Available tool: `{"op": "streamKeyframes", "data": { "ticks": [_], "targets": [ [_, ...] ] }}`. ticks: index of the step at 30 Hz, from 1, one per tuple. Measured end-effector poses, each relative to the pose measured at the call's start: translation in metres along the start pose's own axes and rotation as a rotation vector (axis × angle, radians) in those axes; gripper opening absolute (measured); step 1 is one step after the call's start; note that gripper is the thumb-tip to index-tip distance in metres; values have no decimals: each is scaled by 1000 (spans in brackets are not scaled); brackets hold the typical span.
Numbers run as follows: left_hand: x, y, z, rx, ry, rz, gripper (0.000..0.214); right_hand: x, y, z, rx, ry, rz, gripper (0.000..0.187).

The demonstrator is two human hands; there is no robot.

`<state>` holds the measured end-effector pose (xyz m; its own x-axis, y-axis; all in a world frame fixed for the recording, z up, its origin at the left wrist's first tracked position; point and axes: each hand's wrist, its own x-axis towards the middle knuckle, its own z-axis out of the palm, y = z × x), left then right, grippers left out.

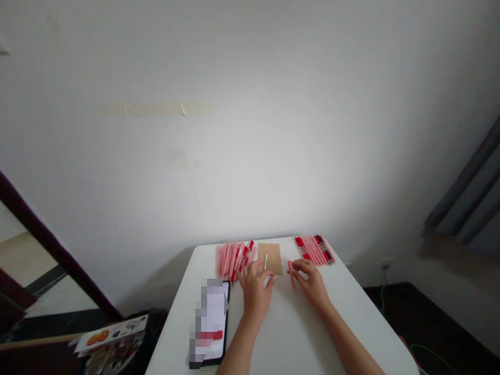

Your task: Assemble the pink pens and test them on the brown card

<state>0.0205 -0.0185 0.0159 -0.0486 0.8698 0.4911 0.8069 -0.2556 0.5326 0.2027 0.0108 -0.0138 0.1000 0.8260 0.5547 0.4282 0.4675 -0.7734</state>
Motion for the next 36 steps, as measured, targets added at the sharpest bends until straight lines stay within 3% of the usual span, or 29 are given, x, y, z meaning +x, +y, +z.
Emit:
{"op": "streamKeyframes", "data": {
  "ticks": [9, 17, 29, 36],
  "targets": [
    [0, -2, 0, 13, 8, 25, 10, 2, -2, -4, 22, 57, 59, 39],
    [-1, -2, 1, 37, 19, 26, 8, 1, -2, -2, -27, 13, -52, 31],
    [-1, -1, 0, 12, 6, 10, 10, 1, -2, -2, 109, 67, 13, 27],
    [-1, -1, 1, 18, 17, 12, 8, 0, 4, 0, -2, 43, 12, 30]
  ]
}}
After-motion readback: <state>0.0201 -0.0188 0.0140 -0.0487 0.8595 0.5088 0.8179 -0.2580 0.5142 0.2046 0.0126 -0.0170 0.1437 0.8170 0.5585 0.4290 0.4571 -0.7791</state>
